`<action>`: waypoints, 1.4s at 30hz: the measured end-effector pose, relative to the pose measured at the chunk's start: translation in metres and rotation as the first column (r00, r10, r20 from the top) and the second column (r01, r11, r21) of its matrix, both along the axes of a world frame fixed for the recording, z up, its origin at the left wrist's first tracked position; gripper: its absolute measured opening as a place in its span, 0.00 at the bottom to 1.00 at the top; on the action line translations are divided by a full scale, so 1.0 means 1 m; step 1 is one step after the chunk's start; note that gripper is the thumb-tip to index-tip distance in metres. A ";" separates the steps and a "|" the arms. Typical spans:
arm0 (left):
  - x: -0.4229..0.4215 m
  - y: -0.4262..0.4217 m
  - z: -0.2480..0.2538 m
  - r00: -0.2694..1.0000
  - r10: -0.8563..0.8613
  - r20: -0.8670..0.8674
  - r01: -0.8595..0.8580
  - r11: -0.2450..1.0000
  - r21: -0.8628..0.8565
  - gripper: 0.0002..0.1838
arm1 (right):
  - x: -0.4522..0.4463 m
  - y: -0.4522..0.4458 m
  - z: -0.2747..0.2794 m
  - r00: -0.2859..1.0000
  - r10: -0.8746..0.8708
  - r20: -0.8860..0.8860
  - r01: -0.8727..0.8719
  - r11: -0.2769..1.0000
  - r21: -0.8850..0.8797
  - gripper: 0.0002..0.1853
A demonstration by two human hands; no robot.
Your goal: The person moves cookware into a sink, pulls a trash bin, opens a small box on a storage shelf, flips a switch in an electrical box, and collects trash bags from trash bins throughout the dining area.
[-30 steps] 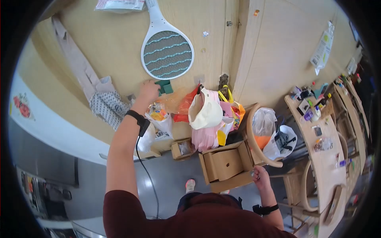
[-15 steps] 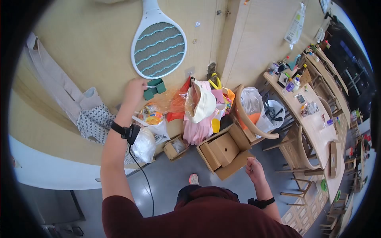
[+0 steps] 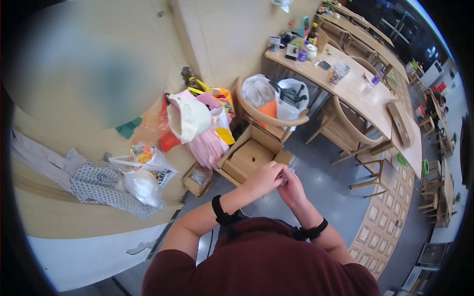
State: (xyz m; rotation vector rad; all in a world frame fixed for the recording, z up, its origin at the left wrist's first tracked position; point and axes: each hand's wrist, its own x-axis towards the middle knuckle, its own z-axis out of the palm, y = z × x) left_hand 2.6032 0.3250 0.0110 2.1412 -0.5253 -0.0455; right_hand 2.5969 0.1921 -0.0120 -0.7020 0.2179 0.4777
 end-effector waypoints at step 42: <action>0.313 -0.555 -0.116 0.799 -0.366 -0.477 0.410 0.912 -0.012 0.14 | -0.123 -0.617 -0.056 0.876 0.020 -0.483 -0.334 0.746 -0.576 0.17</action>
